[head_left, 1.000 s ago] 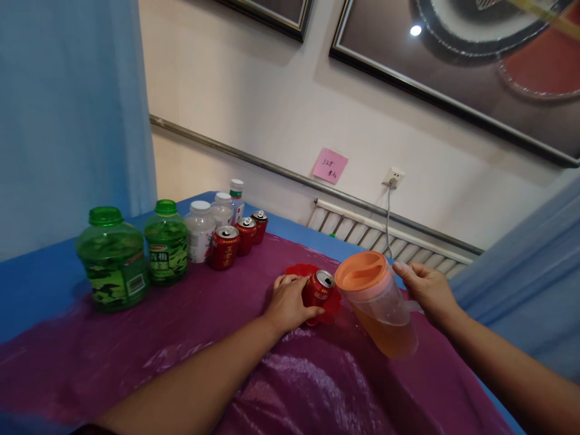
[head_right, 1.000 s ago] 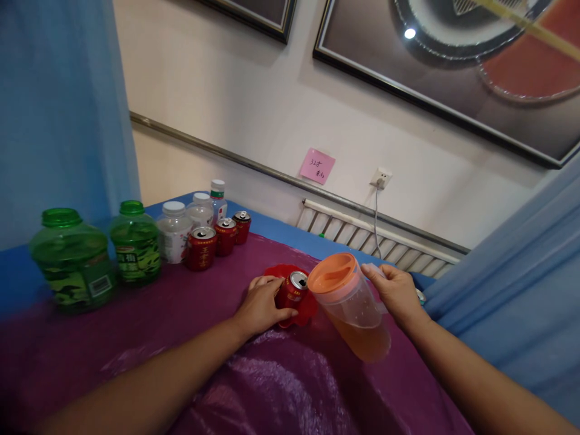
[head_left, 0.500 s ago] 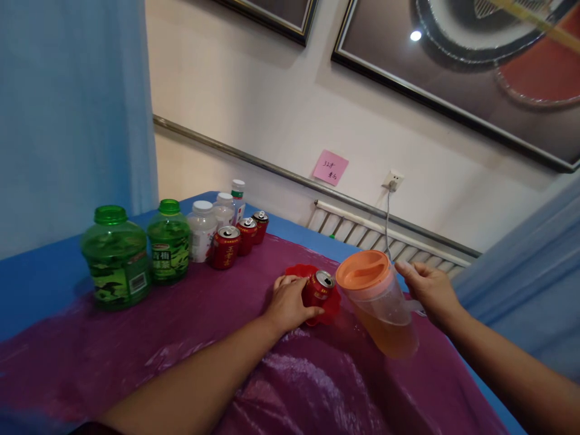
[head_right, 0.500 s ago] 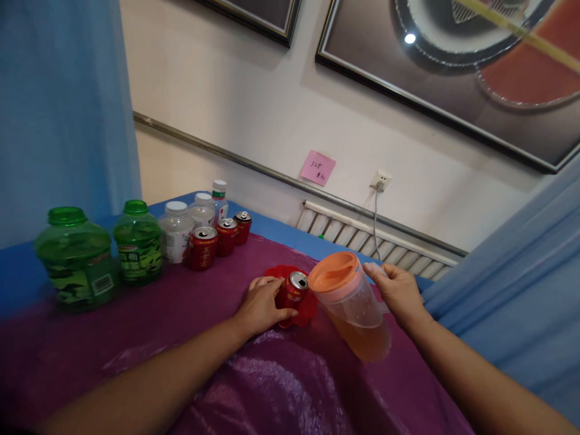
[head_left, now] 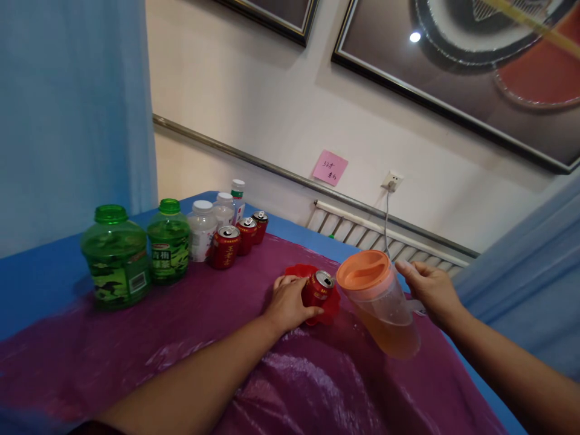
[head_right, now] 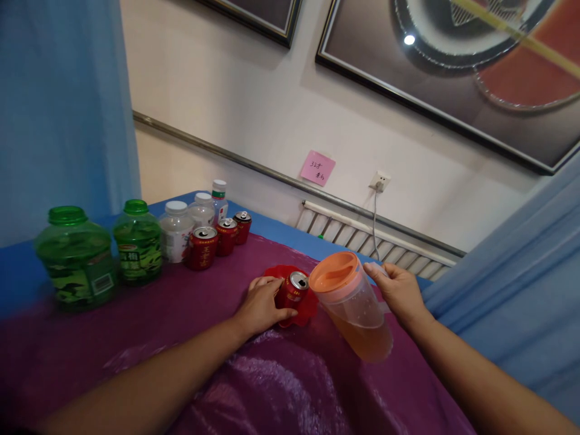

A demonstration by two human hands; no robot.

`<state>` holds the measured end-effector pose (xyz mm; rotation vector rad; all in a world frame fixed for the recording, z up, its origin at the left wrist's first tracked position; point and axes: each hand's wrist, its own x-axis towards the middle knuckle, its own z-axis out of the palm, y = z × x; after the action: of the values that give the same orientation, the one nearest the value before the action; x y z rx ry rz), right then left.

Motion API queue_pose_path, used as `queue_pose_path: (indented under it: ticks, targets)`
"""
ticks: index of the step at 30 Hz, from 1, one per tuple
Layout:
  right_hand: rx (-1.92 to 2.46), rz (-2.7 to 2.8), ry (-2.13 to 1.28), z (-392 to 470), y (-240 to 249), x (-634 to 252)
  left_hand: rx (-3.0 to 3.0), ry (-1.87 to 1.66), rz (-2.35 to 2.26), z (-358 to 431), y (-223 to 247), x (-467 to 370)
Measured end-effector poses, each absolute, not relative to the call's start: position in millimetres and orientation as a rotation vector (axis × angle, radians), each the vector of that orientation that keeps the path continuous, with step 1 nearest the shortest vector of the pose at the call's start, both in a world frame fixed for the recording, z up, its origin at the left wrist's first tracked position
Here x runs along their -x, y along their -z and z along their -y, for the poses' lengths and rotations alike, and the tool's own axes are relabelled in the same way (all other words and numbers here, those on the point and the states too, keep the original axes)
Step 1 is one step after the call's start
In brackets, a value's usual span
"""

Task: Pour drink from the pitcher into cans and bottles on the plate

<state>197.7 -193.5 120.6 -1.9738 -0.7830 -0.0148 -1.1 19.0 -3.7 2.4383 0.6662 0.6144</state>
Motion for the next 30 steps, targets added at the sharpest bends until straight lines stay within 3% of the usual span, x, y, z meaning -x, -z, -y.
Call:
queue_pose_path:
  ticks: [30]
  targets:
    - [1.96, 0.789, 0.03, 196.1, -128.1, -194.4, -2.419, -0.612, -0.665, -18.2, 0.8, 3.1]
